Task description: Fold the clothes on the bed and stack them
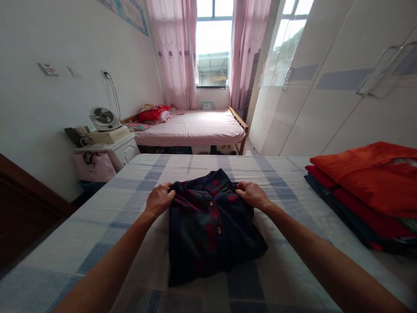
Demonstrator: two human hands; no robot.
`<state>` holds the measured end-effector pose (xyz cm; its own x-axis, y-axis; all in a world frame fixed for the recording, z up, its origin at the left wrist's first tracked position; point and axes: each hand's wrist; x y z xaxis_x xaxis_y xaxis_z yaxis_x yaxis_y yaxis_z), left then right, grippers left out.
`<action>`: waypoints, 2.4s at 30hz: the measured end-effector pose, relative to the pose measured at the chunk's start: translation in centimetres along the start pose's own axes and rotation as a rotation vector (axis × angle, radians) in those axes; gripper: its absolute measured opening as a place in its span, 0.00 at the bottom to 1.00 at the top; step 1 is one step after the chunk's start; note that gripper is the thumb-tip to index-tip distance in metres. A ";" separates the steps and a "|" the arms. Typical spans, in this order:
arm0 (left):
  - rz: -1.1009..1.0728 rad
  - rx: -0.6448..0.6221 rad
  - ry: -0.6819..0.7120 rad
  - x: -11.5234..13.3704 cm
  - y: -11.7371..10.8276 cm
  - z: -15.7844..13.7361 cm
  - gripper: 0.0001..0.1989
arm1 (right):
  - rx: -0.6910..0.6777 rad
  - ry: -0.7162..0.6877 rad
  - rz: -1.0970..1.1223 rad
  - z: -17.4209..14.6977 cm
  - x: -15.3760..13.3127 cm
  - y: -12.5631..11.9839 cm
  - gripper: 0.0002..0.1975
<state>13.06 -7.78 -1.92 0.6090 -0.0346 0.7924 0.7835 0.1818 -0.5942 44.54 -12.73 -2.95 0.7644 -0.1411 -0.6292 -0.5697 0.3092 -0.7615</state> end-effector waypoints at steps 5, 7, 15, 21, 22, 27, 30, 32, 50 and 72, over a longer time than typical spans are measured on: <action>-0.244 -0.075 0.027 0.6 0.5 -0.6 0.16 | -0.055 -0.074 0.466 0.6 -1.1 -0.7 0.16; -0.260 -0.054 0.008 0.0 1.6 -0.4 0.14 | -0.011 -0.049 0.474 0.7 -0.6 -0.2 0.15; -0.034 0.229 0.237 0.8 2.2 -1.9 0.21 | 0.256 -0.096 0.095 1.5 0.7 1.5 0.16; 0.259 -0.152 0.808 2.2 2.7 -10.8 0.26 | 0.038 -0.663 -0.199 3.0 -4.1 2.5 0.19; 0.334 -0.205 0.867 1.6 3.1 -11.9 0.28 | -0.012 -0.709 -0.263 3.4 -4.5 3.1 0.20; 0.462 -0.262 0.901 -0.7 4.2 -13.3 0.33 | -0.098 -0.688 -0.401 5.0 -5.2 5.2 0.10; 0.460 -0.262 0.888 -0.6 4.2 -13.0 0.33 | -0.094 -0.694 -0.370 4.8 -6.3 5.4 0.12; 0.456 -0.264 0.872 -0.5 4.1 -13.0 0.34 | -0.143 -0.749 -0.308 4.0 -7.3 5.2 0.16; 0.259 -0.297 0.791 -1.3 4.6 -13.0 0.32 | -0.158 -0.171 -0.031 5.3 -10.1 7.6 0.09; 0.356 -0.185 0.834 -1.0 4.8 -13.4 0.35 | -0.027 -0.412 -0.060 4.4 -4.8 3.3 0.12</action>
<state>17.87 -20.08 -7.45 0.6531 -0.7164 0.2455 0.4966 0.1604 -0.8530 40.30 -6.85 -1.78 0.8504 0.2313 -0.4726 -0.5237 0.2859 -0.8025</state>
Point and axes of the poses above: each hand's wrist, its own z-axis towards the middle knuckle, its own y-axis out of the palm, x = y × z, and after that the axes turned 11 degrees about x, right-handed
